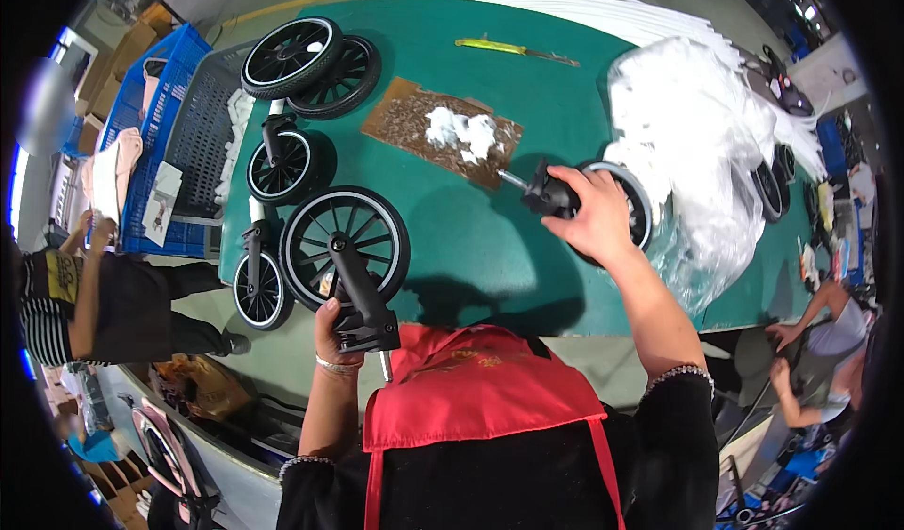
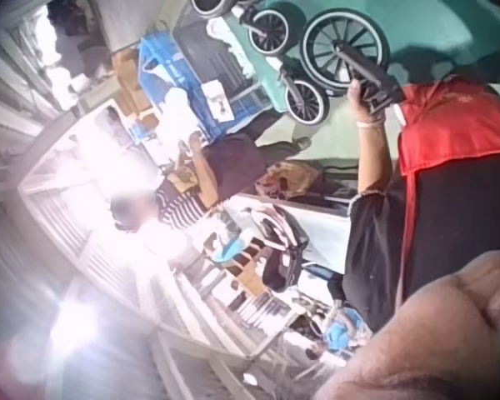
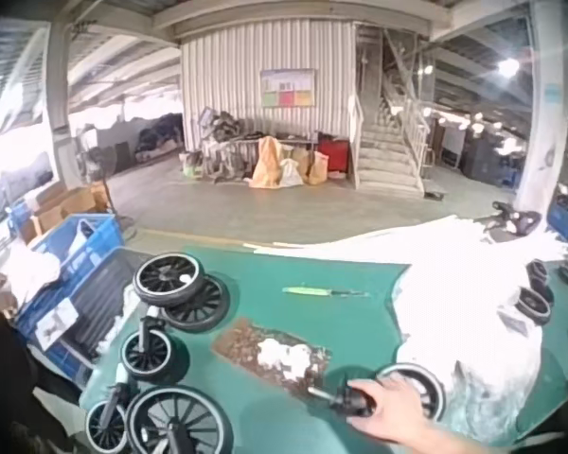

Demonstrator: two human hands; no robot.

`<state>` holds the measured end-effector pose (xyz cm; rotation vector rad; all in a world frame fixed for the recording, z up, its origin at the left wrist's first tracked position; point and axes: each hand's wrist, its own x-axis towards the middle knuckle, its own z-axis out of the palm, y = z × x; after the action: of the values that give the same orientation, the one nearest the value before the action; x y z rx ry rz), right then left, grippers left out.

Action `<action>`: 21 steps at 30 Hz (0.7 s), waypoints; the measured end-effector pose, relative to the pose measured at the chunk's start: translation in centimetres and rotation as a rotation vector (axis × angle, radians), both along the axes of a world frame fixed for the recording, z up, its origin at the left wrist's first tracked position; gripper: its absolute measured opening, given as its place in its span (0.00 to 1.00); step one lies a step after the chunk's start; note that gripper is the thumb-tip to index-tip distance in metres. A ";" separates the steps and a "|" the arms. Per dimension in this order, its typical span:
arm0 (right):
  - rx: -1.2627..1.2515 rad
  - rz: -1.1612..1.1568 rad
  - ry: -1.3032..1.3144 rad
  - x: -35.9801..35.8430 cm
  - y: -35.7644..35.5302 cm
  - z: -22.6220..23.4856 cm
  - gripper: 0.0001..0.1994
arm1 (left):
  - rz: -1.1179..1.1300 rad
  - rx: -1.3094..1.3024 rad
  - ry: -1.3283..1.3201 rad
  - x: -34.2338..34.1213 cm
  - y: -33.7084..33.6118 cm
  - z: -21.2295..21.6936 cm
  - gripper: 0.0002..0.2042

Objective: The person assembles small black wheels by inserting white foam spacers into the wheel hubs and attaching them to black plastic axles. The person repeatedly picks up wheels, inserts spacers, and secures them onto axles on a green workbench.

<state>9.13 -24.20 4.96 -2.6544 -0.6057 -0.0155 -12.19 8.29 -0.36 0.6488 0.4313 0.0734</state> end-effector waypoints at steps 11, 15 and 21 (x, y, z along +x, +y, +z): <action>-0.922 0.258 -0.153 13.2 7.5 -3.3 0.24 | 0.181 -0.089 0.131 1.8 5.0 -2.4 0.31; -1.000 0.294 -0.138 13.7 7.4 -4.2 0.23 | 0.268 -0.055 0.123 0.9 4.3 -2.2 0.32; -1.019 0.425 -0.209 13.3 6.9 -3.8 0.19 | 0.428 -0.027 0.166 -3.2 1.4 -1.5 0.27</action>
<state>22.47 -17.28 1.16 -3.4087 -1.5789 0.1894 -15.36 9.66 -1.89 0.5287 0.7257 0.4217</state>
